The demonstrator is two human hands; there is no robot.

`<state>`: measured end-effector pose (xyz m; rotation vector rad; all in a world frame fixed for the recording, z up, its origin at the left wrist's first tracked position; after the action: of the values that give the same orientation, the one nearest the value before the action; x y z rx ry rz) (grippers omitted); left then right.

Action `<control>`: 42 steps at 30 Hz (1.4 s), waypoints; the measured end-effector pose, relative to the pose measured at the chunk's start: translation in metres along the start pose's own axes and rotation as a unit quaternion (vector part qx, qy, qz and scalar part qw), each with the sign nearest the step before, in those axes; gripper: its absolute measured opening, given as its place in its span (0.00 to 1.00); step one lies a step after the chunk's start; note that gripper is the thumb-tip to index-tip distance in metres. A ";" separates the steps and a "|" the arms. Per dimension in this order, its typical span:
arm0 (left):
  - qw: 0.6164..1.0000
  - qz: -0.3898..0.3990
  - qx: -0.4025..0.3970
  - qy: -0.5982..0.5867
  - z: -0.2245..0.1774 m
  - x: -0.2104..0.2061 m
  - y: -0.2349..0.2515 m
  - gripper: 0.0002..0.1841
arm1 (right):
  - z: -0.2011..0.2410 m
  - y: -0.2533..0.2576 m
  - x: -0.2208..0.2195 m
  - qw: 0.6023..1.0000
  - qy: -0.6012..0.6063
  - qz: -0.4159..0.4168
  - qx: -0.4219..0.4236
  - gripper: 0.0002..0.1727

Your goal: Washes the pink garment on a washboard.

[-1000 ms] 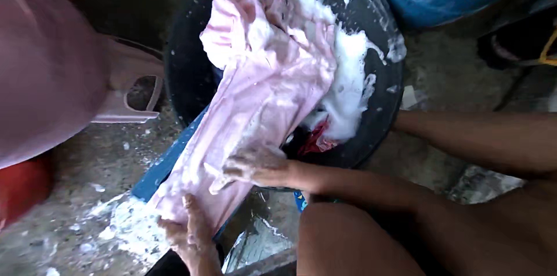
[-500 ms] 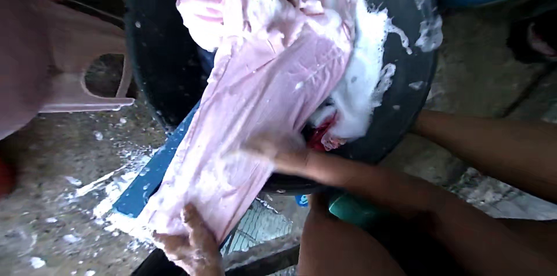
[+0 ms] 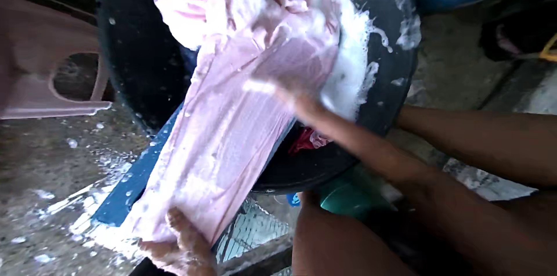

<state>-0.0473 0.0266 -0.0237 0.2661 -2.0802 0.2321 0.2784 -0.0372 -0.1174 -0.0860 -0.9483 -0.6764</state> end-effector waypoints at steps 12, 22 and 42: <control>1.000 -0.004 -0.003 0.019 0.011 -0.005 0.006 0.48 | -0.091 -0.030 0.033 0.867 -0.035 0.080 -0.490 0.26; 1.000 0.001 -0.010 0.004 0.000 0.000 0.001 0.45 | 0.117 -0.045 -0.007 0.989 0.090 0.065 0.103 0.16; 0.999 -0.031 -0.014 0.021 0.008 -0.002 0.003 0.46 | -0.074 0.039 0.016 0.977 -0.100 -0.006 -0.189 0.24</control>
<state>-0.0538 0.0274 -0.0301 0.3054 -2.0283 0.1696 0.3605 -0.0409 -0.1408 -0.4942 -1.0028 -0.8649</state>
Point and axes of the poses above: each hand's wrist, its own y-axis towards the middle knuckle, its own x-axis out of the back of the hand, z = x × y, the point moved 2 cm from there along y, towards the middle knuckle, and after that the axes turned 10 degrees about -z, right-handed, at the moved point
